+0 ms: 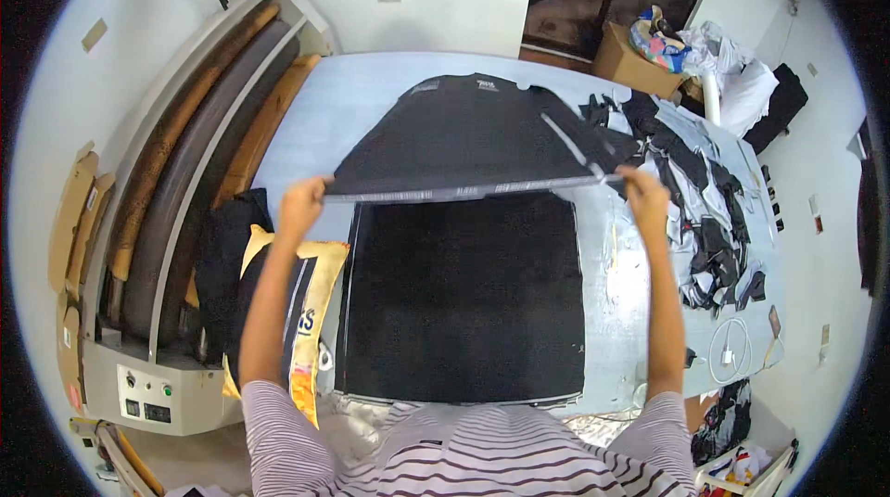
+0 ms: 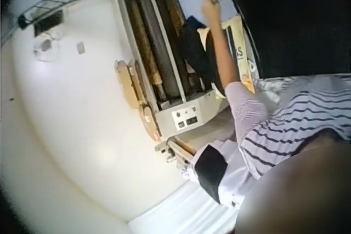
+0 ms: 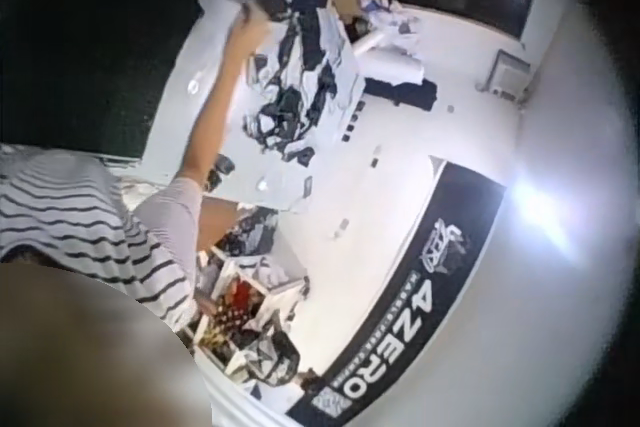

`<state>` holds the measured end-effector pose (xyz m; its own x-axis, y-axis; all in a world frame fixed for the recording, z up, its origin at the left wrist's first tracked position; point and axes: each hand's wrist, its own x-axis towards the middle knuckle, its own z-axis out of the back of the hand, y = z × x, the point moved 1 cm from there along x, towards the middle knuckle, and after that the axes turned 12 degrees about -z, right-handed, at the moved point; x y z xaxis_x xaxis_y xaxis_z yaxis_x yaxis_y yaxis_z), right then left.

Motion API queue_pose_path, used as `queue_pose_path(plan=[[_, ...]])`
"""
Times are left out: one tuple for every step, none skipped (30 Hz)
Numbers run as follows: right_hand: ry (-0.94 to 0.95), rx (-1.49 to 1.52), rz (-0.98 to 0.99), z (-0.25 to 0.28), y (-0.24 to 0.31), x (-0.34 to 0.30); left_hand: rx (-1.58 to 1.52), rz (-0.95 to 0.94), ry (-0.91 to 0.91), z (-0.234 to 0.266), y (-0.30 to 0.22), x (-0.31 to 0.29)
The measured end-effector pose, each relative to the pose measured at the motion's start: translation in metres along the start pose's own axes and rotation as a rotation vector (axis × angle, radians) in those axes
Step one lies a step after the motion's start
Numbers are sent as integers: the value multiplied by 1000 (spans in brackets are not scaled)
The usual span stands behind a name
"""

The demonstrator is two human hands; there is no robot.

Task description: Organizing and aligning cut fabric pieces on a workbench for further processing.

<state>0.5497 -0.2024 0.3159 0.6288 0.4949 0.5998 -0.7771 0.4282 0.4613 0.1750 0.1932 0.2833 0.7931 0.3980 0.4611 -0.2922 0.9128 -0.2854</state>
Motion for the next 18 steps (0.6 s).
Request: queue_pose_path(plan=[[14, 11, -66, -16, -15, -16, -8, 88, 78, -24, 4, -11], [23, 30, -53, -35, -13, -28, -25, 34, -1, -47, 24, -34], [32, 43, -47, -51, -12, -39, -46, -24, -75, -66, 42, -53], [56, -20, -59, -58, -24, -51, -29, 20, -39, -90, 36, -54], [79, -77, -72, -67, -35, -63, -6, 64, -2, -109, 29, -55], [96, -79, -77, -79, -44, -74, -2, 62, -4, -122, 34, -65], [94, -80, -102, -92, -46, -83, 56, 78, 12, -136, 44, -83], [88, -93, -101, -101, -47, -93, 103, 91, 31, -148, 48, -96], [81, -115, -106, -106, -50, -105, 97, 95, 36, -156, 46, -104], [89, -122, -110, -109, -54, -116, 67, 98, 63, -163, 41, -111], [90, -109, -151, -113, -58, -127, 37, 102, 90, -170, 36, -119], [91, -98, -195, -115, -63, -141, 130, 72, 101, -172, 28, -127], [102, -98, -198, -119, -69, -155, 128, 78, 109, -174, 24, -136], [127, -99, -230, -121, -75, -170, 163, 3, 125, -174, 19, -145], [149, -100, -264, -123, -83, -185, 197, -75, 140, -174, 14, -154], [163, -116, -267, -123, -86, -200, 224, -95, 146, -176, 9, -169], [172, -111, -267, -120, -89, -218, 227, -87, 152, -176, 5, -185], [177, -142, -304, -114, -88, -232, 199, -59, 160, -176, -2, -196]])
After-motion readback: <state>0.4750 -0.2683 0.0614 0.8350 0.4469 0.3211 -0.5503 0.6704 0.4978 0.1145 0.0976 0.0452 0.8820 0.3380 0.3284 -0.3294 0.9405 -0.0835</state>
